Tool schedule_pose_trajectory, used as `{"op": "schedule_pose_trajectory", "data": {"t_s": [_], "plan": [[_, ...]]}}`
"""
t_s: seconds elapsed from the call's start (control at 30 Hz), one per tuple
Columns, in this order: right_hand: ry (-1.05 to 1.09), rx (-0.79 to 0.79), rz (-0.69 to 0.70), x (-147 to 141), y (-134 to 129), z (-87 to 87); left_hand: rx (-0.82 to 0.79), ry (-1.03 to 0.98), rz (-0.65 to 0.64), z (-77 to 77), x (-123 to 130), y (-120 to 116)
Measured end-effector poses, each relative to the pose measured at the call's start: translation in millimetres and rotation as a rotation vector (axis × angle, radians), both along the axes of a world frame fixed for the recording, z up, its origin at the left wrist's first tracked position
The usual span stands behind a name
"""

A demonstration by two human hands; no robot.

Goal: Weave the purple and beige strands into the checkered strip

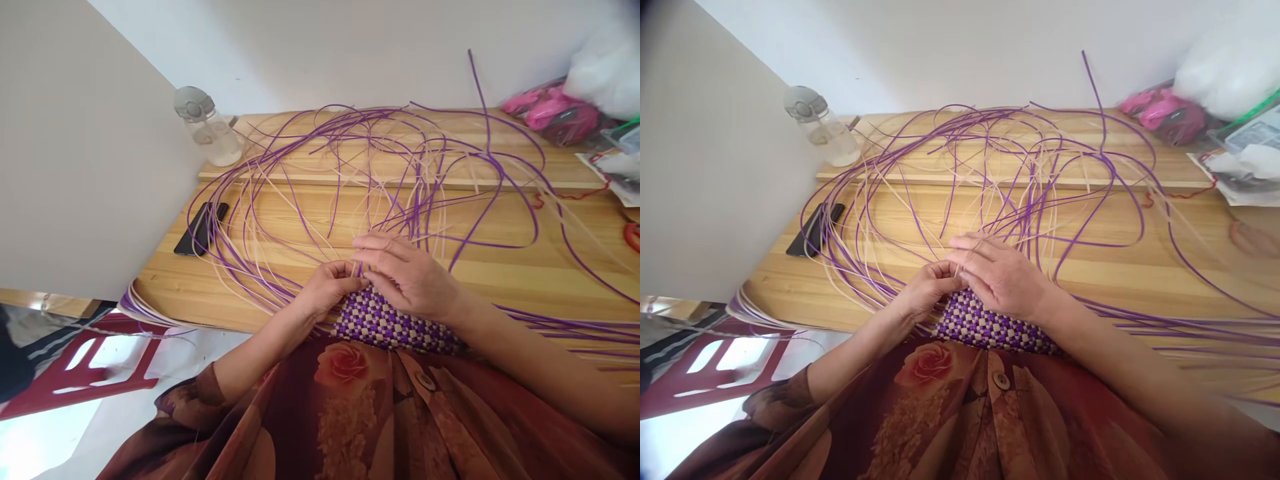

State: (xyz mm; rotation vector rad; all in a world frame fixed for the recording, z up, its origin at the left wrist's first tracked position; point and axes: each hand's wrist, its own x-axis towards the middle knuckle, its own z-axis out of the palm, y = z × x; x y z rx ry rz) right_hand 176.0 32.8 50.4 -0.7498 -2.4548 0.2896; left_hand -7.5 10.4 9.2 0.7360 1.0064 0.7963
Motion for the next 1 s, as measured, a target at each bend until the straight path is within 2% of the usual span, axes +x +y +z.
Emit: {"op": "schedule_pose_trajectory", "data": {"t_s": [0.07, 0.13, 0.27, 0.33, 0.4, 0.57, 0.73, 0.8, 0.87, 0.93, 1.0], "plan": [[-0.025, 0.021, 0.014, -4.2, 0.0, -6.9, 0.009, -0.006, -0.003, -2.1, -0.5, -0.3], [-0.01, -0.026, -0.051, 1.7, 5.1, -15.4, -0.014, -0.003, -0.007, -3.6, -1.6, -0.4], [0.076, -0.316, -0.215, 12.8, 13.3, -32.2, 0.022, -0.055, -0.025, -5.3, -4.8, 1.3], [0.121, -0.391, -0.25, 10.9, 13.0, -38.7, 0.047, -0.054, -0.04, -6.5, -6.3, 3.2], [0.17, -0.323, -0.259, 7.2, 11.7, -42.0, 0.033, -0.03, -0.057, -7.6, -7.4, 4.9], [0.113, 0.08, -0.148, 11.5, 14.3, -34.8, -0.012, -0.018, -0.105, -6.7, -11.8, 5.6], [0.13, 0.301, -0.305, 23.0, 10.0, -9.9, -0.084, -0.041, -0.25, -0.1, -16.4, 6.7], [0.142, 0.309, -0.289, 22.3, 2.4, 0.0, -0.061, -0.024, -0.259, 2.7, -15.5, 7.7], [0.117, 0.233, -0.199, 19.3, -6.1, 4.7, -0.022, 0.024, -0.223, 4.9, -13.7, 7.8], [0.028, 0.116, -0.169, 15.9, -13.1, 2.6, 0.004, 0.066, -0.195, 6.2, -12.2, 6.4], [-0.105, -0.005, -0.217, 13.6, -17.6, -3.1, 0.013, 0.086, -0.187, 7.0, -11.7, 4.1]]}}
